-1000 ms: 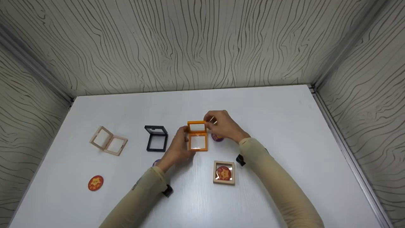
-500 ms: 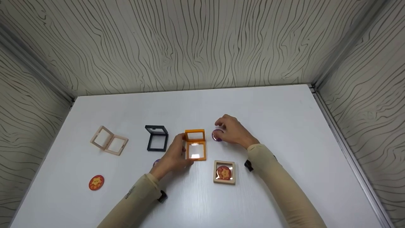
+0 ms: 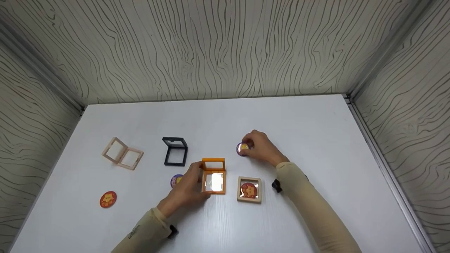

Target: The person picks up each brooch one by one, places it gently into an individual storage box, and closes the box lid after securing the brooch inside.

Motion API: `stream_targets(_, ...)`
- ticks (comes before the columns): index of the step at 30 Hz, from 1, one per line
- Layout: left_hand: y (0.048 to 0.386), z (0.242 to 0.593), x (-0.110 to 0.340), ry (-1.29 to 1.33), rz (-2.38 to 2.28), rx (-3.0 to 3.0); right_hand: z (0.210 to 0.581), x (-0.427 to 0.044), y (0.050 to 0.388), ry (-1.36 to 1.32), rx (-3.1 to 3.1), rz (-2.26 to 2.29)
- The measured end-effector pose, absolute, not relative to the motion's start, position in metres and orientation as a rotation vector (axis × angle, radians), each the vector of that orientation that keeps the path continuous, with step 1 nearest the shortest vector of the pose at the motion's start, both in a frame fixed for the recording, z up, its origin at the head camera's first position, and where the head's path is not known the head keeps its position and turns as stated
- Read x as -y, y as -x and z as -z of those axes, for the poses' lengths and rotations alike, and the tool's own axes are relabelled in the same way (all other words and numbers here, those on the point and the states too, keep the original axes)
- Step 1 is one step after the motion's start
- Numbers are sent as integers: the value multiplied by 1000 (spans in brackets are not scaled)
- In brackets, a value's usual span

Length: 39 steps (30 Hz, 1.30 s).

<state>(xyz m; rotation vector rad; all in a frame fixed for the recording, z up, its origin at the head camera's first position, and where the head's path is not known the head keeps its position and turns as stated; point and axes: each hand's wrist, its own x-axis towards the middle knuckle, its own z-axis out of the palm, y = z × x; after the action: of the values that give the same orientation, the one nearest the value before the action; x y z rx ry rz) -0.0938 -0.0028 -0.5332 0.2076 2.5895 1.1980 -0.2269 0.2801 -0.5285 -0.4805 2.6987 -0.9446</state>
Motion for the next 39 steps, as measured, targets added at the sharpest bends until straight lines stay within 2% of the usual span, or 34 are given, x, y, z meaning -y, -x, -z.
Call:
stream_targets(9, 68, 533, 7, -249, -1189, -2588, 525, -294, 216, 389, -2630, 1093)
stream_targets(16, 60, 530, 11, -357, -1083, -2585, 505, -307, 184, 335, -2459, 1315)
stream_targets(27, 58, 530, 23, -313, -994, -2581, 498, -283, 128, 321, -2179, 1527)
stream_targets(39, 59, 529, 21, -299, -982, -2574, 508, -259, 95, 317, -2097, 1582)
